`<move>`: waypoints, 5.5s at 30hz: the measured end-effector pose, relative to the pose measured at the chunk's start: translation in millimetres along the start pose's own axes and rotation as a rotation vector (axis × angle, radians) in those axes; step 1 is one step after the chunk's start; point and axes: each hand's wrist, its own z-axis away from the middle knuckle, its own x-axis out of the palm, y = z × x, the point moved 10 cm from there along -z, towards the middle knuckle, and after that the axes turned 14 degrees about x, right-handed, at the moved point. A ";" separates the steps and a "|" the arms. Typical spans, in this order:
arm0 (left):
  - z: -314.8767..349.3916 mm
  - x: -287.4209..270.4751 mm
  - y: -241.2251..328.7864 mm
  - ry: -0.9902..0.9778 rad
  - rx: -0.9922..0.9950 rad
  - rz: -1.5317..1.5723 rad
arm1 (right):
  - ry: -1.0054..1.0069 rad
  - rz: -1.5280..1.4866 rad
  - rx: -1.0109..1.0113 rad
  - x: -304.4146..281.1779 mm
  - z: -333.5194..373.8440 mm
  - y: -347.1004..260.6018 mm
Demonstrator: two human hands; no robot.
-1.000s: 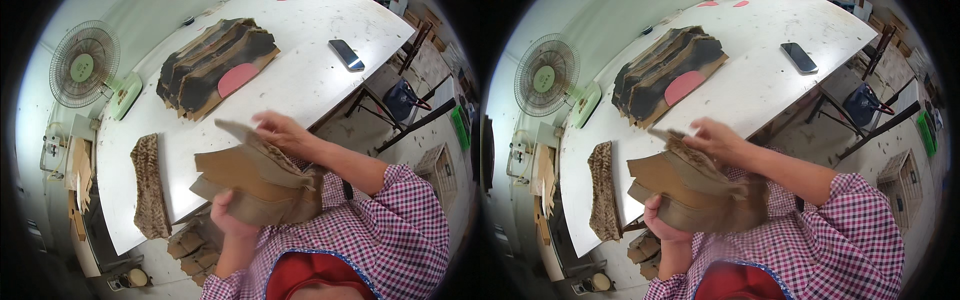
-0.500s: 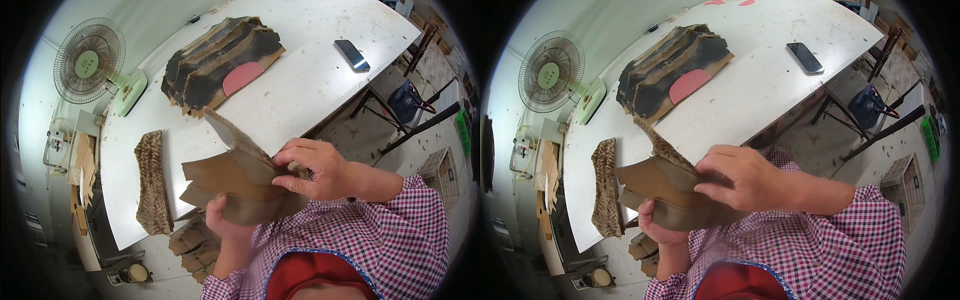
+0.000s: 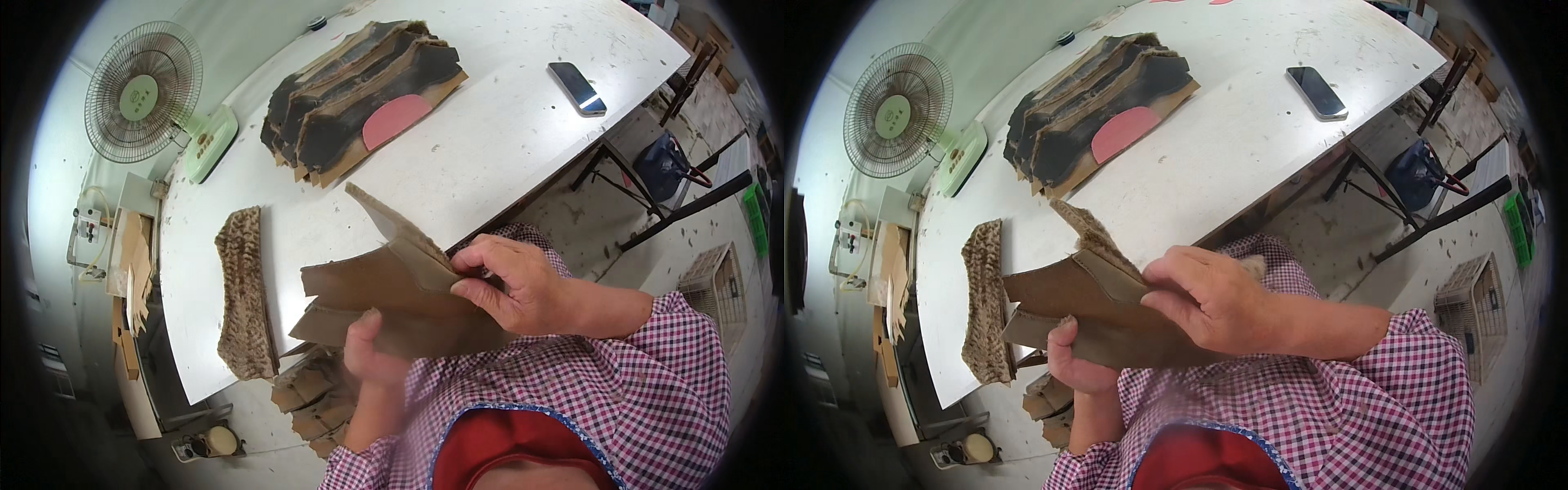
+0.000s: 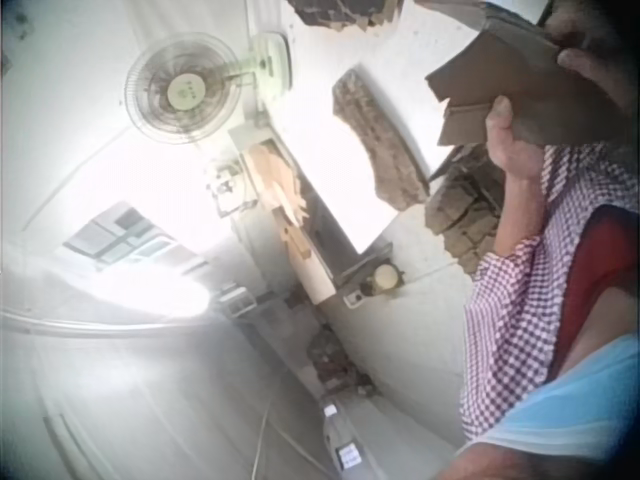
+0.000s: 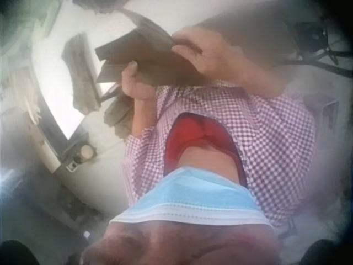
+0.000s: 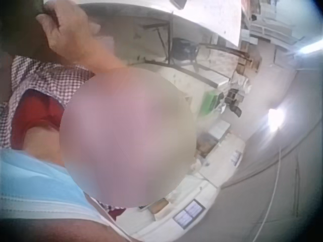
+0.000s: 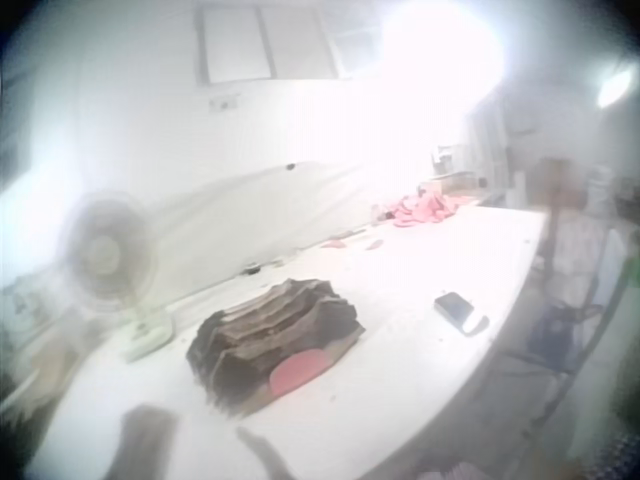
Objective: The person repeatedly picks up layered fabric pieces from a table, separates the top layer from the backing, and places the separated pieces into a white plastic basket. The person continues this process with multiple fabric pieces throughout the clip.
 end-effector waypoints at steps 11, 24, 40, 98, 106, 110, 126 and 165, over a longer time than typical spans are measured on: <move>1.4 -1.2 -9.0 -0.040 0.011 -0.029 | -0.024 -0.074 0.032 1.5 -5.1 -5.6; 11.3 -13.6 -29.3 -0.021 -0.121 -0.051 | 0.066 -0.019 -0.068 -2.5 -11.3 -19.4; -1.0 10.1 -29.8 -0.199 -0.110 0.288 | 0.009 -0.511 0.307 -14.0 -49.8 12.7; 0.4 5.8 10.6 0.010 0.012 -0.396 | 0.104 0.313 -0.245 -25.7 -8.5 -42.0; 9.5 11.1 13.2 -0.013 0.029 -0.357 | -0.109 0.224 -0.102 -12.4 -7.7 -23.6; 11.1 5.4 9.3 -0.016 -0.004 -0.473 | -0.126 0.202 -0.068 -10.5 -0.1 -21.1; 10.0 -5.7 -4.8 0.095 0.040 -0.451 | 0.080 0.242 -0.134 -16.9 -3.0 -19.3; 10.2 6.8 -37.0 -0.179 -0.029 -0.642 | 0.049 -0.242 0.096 -14.0 -18.9 -2.0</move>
